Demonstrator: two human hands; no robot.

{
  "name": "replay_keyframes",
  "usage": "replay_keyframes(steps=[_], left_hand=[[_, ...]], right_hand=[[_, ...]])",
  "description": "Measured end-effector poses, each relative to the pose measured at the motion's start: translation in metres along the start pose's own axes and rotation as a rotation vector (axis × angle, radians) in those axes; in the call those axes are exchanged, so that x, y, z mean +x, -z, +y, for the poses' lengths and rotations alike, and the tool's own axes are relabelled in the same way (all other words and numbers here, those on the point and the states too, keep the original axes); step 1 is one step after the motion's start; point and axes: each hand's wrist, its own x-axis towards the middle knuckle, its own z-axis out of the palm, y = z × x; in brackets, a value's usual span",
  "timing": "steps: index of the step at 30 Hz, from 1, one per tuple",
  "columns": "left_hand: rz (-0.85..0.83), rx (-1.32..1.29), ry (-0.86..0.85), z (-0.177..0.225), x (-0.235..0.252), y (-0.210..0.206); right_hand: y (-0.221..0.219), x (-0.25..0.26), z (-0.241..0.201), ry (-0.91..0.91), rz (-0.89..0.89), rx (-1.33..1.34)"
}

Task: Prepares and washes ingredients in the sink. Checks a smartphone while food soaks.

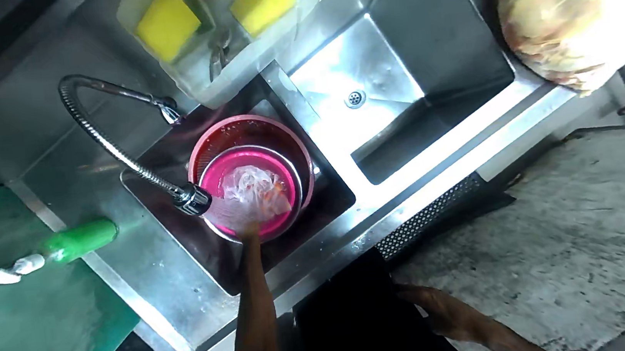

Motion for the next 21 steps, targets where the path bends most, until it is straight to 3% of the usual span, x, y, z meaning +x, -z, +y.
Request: replay_keyframes(steps=[4,8,10,14,17,21], left_hand=[[0.099,-0.224,0.005,-0.002,-0.007,-0.005],[0.183,-0.760,0.099,-0.017,-0.014,-0.017],[0.193,-0.867,0.101,-0.023,-0.024,-0.015],[0.243,-0.954,0.013,-0.016,-0.041,0.005],[0.229,-1.054,-0.051,0.004,-0.052,0.033],[0.187,-1.196,-0.083,0.028,-0.061,0.073]], right_hand=[[-0.013,0.004,0.008,0.091,-0.004,0.183],[-0.039,0.010,0.027,0.015,0.135,0.254],[-0.031,0.010,0.021,-0.045,0.104,0.149],[-0.005,0.018,-0.021,-0.090,0.068,-0.338],[0.025,0.048,-0.070,0.046,0.143,-0.398],[0.062,0.137,-0.139,0.413,0.430,-0.158]])
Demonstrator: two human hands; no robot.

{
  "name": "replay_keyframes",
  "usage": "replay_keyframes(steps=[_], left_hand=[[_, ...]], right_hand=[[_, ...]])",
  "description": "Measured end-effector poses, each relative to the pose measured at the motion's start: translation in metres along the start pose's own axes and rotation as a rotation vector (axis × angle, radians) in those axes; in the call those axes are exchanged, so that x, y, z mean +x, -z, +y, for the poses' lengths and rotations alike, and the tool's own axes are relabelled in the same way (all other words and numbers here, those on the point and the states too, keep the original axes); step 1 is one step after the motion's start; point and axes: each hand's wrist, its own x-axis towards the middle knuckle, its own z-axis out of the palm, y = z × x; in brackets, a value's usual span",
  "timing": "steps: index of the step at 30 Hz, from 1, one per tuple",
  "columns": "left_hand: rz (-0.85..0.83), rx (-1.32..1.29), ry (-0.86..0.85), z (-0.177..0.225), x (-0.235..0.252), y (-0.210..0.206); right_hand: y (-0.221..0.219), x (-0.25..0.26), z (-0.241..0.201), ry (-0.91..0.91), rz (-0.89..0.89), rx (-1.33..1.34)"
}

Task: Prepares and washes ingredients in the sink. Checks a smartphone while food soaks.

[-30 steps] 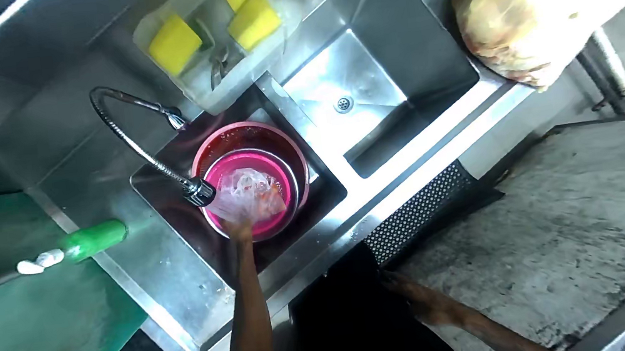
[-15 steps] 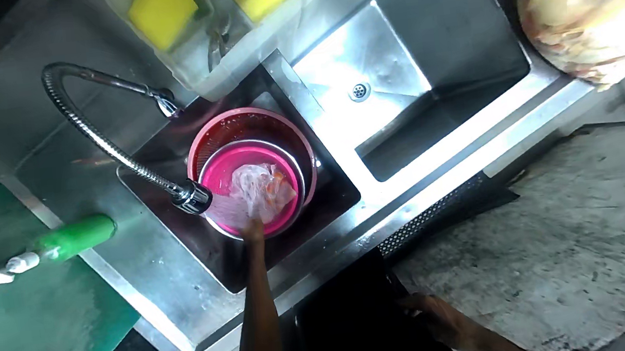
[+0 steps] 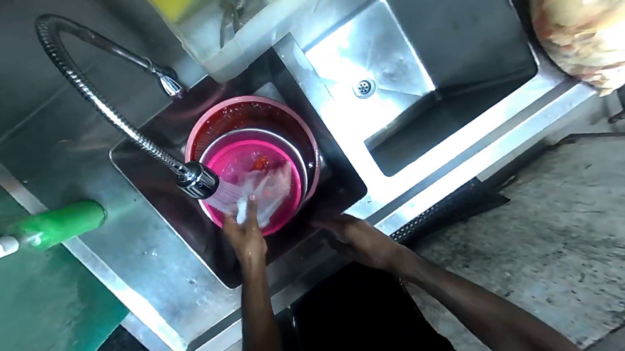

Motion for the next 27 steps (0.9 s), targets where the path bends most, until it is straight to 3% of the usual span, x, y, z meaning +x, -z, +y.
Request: replay_keyframes(steps=[2,5,9,12,14,18,20,23,27], left_hand=[[0.015,-0.114,0.069,0.017,0.004,0.002],[0.079,-0.241,0.234,0.023,0.011,0.009],[-0.007,-0.297,0.403,0.011,0.011,0.020],[-0.226,-0.070,0.297,-0.018,0.018,0.049],[-0.399,0.227,0.153,-0.043,0.030,0.072],[-0.419,0.702,-0.049,-0.065,0.048,0.075],[-0.379,0.731,-0.050,-0.067,0.044,0.066],[-0.279,0.539,-0.018,-0.075,0.035,0.059],[-0.235,0.572,-0.127,-0.054,0.030,0.048]], right_hand=[[-0.017,0.064,0.002,-0.038,0.134,0.077],[-0.052,0.137,0.011,-0.140,0.144,-0.050],[-0.068,0.169,0.008,-0.053,0.045,-0.075],[-0.076,0.158,0.006,0.085,0.129,0.063],[-0.077,0.148,0.006,0.159,0.176,0.171],[-0.074,0.139,-0.002,0.337,0.158,0.368],[-0.069,0.136,-0.019,0.436,0.125,0.450],[-0.066,0.134,-0.038,0.501,0.121,0.499],[-0.054,0.127,-0.049,0.240,0.330,0.494]])
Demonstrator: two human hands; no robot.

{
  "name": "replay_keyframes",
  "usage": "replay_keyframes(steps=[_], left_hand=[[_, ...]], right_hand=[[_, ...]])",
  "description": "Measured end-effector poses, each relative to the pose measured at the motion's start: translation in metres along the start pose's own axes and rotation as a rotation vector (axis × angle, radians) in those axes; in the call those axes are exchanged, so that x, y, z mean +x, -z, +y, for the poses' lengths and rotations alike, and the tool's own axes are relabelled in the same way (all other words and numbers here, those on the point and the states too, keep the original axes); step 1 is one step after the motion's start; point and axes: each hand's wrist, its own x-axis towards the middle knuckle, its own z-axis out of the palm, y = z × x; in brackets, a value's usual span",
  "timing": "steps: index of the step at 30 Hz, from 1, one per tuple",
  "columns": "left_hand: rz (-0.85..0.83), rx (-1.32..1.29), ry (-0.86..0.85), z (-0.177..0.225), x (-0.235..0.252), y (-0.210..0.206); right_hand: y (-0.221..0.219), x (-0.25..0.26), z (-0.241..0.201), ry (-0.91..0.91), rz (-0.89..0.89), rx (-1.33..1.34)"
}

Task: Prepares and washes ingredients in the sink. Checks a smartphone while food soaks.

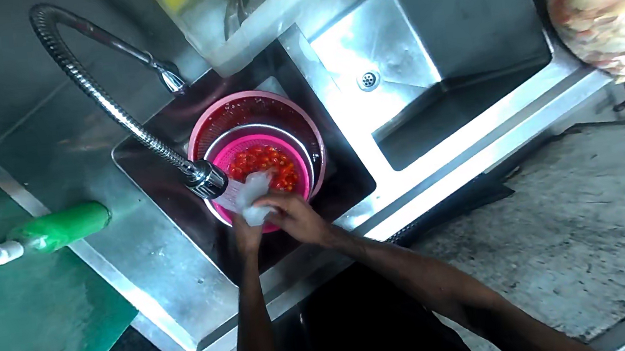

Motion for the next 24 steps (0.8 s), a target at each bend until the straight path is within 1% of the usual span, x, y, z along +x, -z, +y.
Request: replay_keyframes(steps=[2,3,6,9,10,11,12,14,16,18,20,24], left_hand=[[0.071,-0.067,-0.033,0.004,-0.004,0.001],[0.105,-0.130,-0.012,0.003,-0.005,0.001],[0.170,-0.301,0.160,-0.001,-0.003,-0.009],[0.071,-0.483,0.434,-0.004,0.004,-0.018],[0.048,-0.493,0.492,-0.002,0.006,-0.019],[0.034,-0.470,0.496,-0.002,0.008,-0.019],[0.039,-0.420,0.445,-0.002,0.008,-0.017],[0.084,-0.251,0.273,-0.003,0.005,-0.010],[0.168,-0.082,0.081,-0.003,-0.002,-0.001],[0.189,-0.006,-0.047,0.000,-0.008,0.008],[0.195,-0.016,-0.107,0.005,-0.013,0.012],[0.200,-0.137,-0.182,0.021,-0.012,0.007]], right_hand=[[0.007,0.004,0.001,-0.153,0.152,-0.099],[0.011,0.007,0.006,-0.233,0.202,-0.119],[0.018,0.014,0.023,-0.440,0.273,-0.054],[0.021,0.014,0.025,-0.621,0.213,-0.084],[0.021,0.014,0.025,-0.655,0.170,-0.146],[0.021,0.013,0.028,-0.660,0.125,-0.230],[0.020,0.011,0.031,-0.629,0.097,-0.316],[0.021,0.005,0.040,-0.490,0.098,-0.436],[0.022,-0.003,0.052,-0.331,0.181,-0.426],[0.027,-0.006,0.061,-0.243,0.251,-0.362],[0.032,-0.009,0.062,-0.280,0.222,-0.297],[0.031,-0.009,0.056,-0.565,0.141,-0.055]])
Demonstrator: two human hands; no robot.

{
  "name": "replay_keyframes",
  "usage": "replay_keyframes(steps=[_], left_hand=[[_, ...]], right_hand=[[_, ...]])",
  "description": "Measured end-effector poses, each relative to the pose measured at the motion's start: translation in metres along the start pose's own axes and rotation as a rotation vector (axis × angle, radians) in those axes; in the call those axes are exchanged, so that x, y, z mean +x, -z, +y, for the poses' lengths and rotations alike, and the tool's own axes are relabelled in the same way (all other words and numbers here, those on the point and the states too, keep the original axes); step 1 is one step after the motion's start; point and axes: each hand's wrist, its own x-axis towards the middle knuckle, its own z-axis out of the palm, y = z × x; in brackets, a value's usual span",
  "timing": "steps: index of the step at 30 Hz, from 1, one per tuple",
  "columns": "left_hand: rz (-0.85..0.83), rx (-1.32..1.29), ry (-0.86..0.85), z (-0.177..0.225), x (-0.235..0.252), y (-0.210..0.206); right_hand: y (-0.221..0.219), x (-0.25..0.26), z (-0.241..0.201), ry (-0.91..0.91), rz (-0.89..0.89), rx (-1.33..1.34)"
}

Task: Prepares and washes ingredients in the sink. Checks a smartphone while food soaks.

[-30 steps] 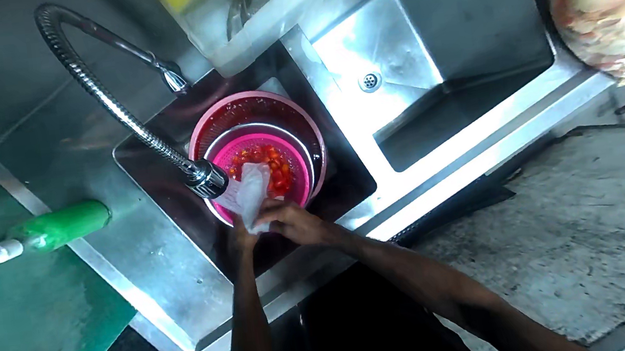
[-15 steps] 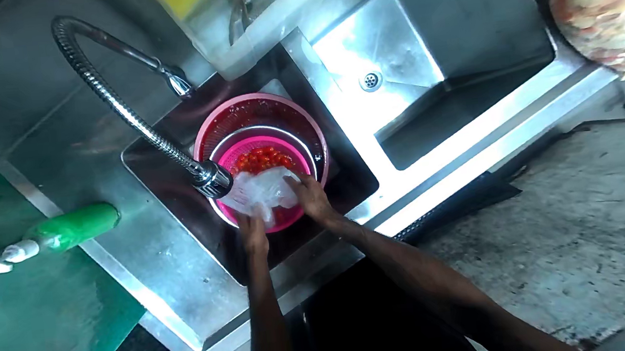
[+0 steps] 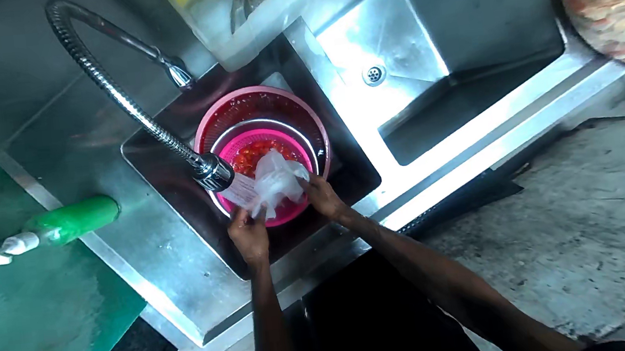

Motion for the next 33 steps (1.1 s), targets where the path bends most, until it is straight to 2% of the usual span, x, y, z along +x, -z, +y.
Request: replay_keyframes(steps=[3,7,9,12,14,17,21,25,29,33], left_hand=[[-0.025,-0.115,-0.010,0.006,0.004,-0.004],[0.002,-0.176,0.070,0.002,0.008,-0.002],[-0.013,-0.206,0.219,-0.007,0.010,-0.001],[-0.063,-0.375,0.519,-0.011,0.010,-0.006],[-0.110,-0.427,0.615,-0.009,0.013,-0.012],[-0.167,-0.409,0.502,-0.012,0.015,-0.017],[-0.077,-0.337,0.332,-0.017,0.019,-0.013],[-0.055,-0.548,0.264,-0.019,0.020,-0.008],[-0.024,-0.720,0.338,-0.008,0.015,-0.015],[0.003,-0.831,0.370,-0.013,0.012,-0.021]], right_hand=[[-0.005,0.000,-0.003,-0.069,-0.011,0.102],[-0.002,-0.002,-0.007,0.045,-0.093,0.226],[-0.001,-0.004,-0.010,0.103,-0.127,0.262],[-0.005,-0.009,-0.014,0.203,-0.144,0.074],[-0.011,-0.010,-0.016,0.243,-0.173,0.003],[-0.015,-0.012,-0.018,0.268,-0.193,0.007],[-0.001,-0.013,-0.018,0.195,0.042,-0.040],[0.015,-0.003,-0.011,0.149,0.172,-0.154],[0.009,0.002,-0.007,0.244,0.155,-0.124],[-0.006,0.005,-0.008,0.183,-0.019,0.110]])
